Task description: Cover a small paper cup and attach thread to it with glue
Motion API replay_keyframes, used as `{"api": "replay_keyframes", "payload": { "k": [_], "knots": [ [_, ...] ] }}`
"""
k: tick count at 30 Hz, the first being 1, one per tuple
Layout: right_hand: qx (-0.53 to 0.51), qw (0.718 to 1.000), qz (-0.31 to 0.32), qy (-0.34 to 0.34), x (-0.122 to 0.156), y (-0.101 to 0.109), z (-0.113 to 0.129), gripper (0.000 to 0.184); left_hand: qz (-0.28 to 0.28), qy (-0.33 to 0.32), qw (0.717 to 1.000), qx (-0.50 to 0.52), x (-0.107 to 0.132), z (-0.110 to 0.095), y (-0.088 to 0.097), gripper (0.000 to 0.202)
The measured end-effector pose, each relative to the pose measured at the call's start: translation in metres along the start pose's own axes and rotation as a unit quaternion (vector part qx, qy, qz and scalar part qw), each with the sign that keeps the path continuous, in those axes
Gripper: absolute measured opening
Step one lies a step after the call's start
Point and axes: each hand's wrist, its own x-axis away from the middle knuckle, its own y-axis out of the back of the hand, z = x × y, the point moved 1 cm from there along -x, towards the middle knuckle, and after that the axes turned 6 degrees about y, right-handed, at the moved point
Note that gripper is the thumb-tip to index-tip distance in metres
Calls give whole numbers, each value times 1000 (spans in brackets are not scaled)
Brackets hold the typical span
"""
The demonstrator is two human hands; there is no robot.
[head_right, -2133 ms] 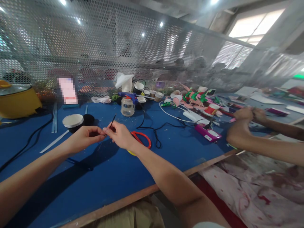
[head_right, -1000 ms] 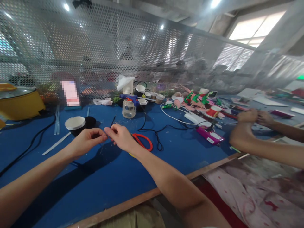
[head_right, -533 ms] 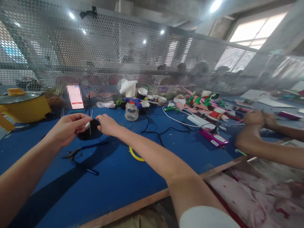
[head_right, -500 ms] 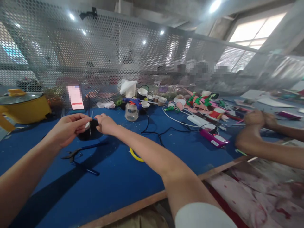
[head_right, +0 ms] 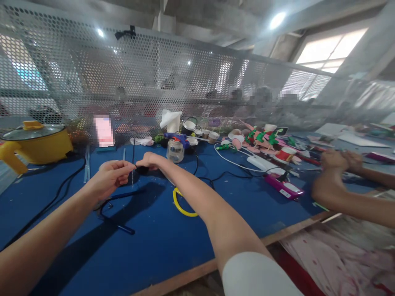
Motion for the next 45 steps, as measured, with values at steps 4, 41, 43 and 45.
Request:
{"api": "replay_keyframes", "payload": {
  "k": [4,41,43,45],
  "knots": [
    [-120,987,-91,-54,4,9,-10,23,-11,-3,1000,12,0,11,-7,23],
    [82,966,-140,203,23,11,18,27,-57,-73,991,-93,20,0,-24,17],
    [147,967,-171,120,28,27,7,28,-110,-99,979,-140,19,-12,-15,14],
    [165,968,-163,92,33,34,-2,27,-139,-120,966,-182,20,-25,-6,12]
  ]
}}
